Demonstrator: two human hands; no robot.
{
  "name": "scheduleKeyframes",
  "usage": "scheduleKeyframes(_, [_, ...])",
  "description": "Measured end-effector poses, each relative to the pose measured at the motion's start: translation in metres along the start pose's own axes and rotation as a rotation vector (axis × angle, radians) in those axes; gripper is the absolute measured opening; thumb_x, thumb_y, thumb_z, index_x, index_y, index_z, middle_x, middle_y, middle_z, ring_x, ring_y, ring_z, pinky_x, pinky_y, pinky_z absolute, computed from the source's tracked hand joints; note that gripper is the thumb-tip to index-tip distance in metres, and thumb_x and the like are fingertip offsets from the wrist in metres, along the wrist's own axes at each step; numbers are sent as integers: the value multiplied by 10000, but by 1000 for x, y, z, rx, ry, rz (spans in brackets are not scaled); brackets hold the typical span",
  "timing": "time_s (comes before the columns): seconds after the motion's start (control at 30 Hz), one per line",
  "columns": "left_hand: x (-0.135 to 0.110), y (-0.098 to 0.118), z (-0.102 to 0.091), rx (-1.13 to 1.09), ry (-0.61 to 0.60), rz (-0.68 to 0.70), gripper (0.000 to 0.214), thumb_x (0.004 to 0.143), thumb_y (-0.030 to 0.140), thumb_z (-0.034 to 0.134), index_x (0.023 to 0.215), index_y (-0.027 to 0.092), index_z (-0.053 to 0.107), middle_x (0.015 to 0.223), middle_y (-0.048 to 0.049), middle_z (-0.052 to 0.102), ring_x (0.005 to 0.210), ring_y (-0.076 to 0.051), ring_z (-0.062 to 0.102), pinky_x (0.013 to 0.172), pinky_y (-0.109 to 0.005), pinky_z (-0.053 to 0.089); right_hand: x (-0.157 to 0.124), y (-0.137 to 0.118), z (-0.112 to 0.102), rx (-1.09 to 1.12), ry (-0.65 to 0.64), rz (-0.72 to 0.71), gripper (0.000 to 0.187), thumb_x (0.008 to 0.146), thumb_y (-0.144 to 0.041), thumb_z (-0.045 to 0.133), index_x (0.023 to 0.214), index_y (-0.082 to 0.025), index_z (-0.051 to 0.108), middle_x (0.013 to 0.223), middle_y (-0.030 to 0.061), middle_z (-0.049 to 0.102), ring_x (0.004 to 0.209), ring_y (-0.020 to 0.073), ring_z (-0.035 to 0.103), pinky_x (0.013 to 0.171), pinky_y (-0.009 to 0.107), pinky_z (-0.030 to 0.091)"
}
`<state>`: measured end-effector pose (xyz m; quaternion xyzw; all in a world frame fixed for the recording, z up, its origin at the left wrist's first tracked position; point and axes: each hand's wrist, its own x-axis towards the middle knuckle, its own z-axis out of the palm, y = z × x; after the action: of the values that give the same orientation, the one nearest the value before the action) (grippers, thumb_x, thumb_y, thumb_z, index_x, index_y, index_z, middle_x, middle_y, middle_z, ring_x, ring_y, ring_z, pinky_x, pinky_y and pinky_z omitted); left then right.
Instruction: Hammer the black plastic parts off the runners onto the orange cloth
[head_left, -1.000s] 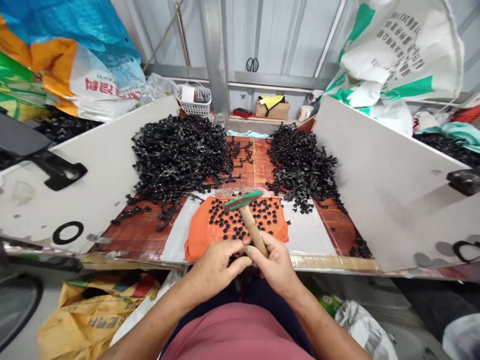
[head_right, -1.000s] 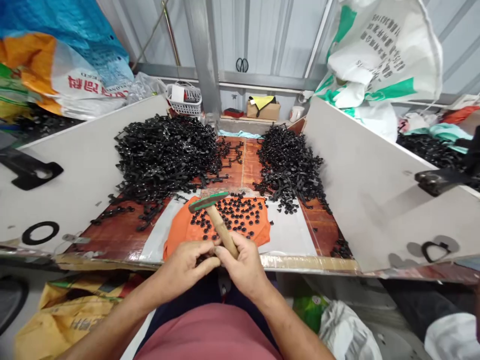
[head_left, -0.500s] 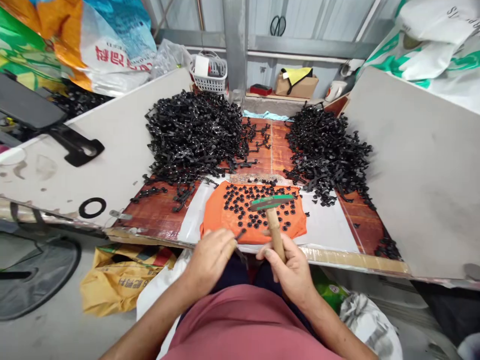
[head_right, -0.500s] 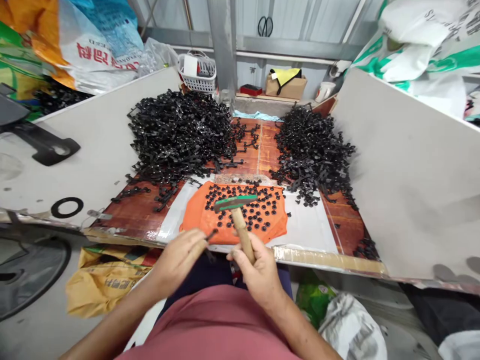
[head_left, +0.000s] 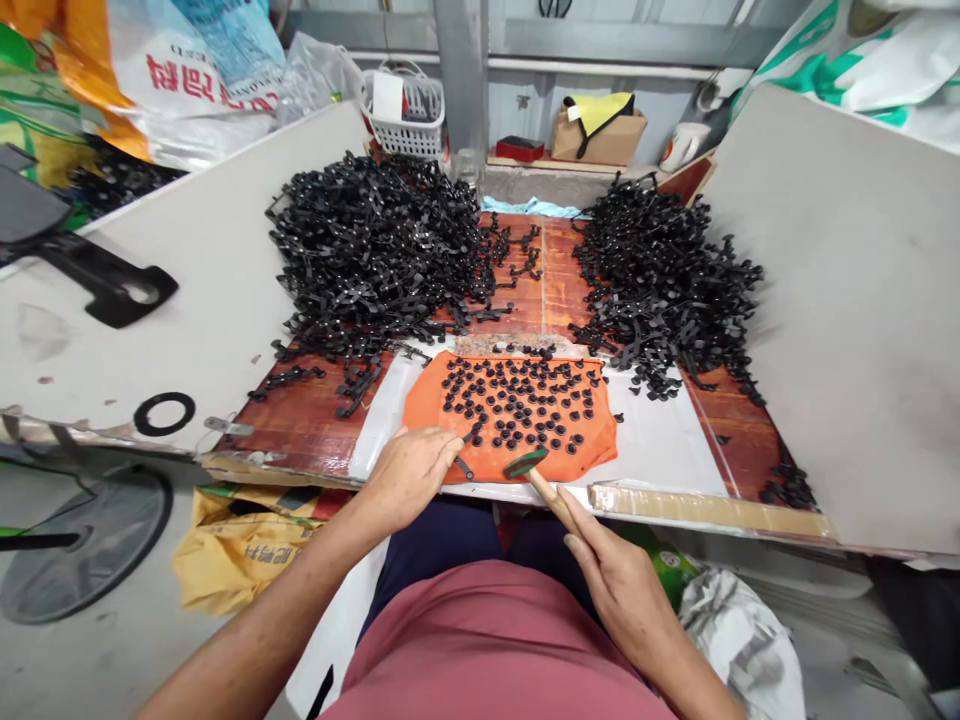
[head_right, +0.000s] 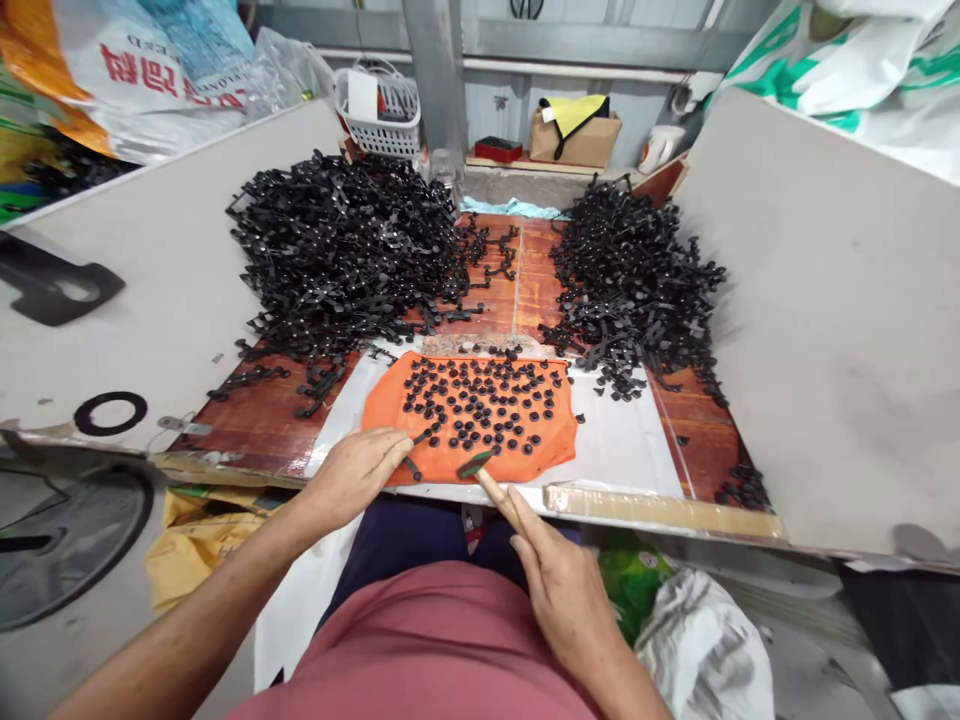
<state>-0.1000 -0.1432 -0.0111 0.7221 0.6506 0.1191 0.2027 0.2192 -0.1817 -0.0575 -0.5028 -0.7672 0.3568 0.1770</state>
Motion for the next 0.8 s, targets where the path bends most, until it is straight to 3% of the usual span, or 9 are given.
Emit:
scheduleKeyframes(0.13, [3, 3, 0, 49, -16, -1, 408, 1033, 328, 335, 822, 215, 666, 931, -81, 765, 859, -233, 683, 777, -337, 445, 2, 4, 5, 16, -1, -8, 540, 1076, -294, 405, 1614, -339, 398, 1498, 51, 606, 1324, 248, 627, 1073, 374, 537])
scheduleKeyframes(0.33, [3, 1, 1, 94, -21, 17, 420, 1041, 327, 329, 832, 217, 677, 920, -76, 771, 863, -230, 693, 766, -333, 438, 2, 8, 7, 41, -14, 19, 532, 1087, -333, 396, 1619, -324, 392, 1500, 55, 603, 1338, 240, 615, 1102, 381, 514])
scheduleKeyframes(0.67, [4, -1, 2, 60, -27, 25, 414, 1040, 330, 351, 848, 221, 700, 949, -75, 777, 865, -236, 691, 761, -337, 430, 3, 2, 6, 37, 22, 39, 526, 1061, -359, 435, 1573, -249, 487, 1318, 82, 738, 1108, 247, 754, 918, 336, 599])
scheduleKeyframes(0.8, [4, -3, 3, 58, -38, 48, 421, 1048, 337, 353, 827, 224, 694, 923, -62, 777, 835, -225, 690, 752, -325, 427, 2, 3, 6, 22, 16, 24, 520, 1065, -338, 428, 1579, -272, 477, 1364, 76, 712, 1158, 245, 734, 945, 337, 588])
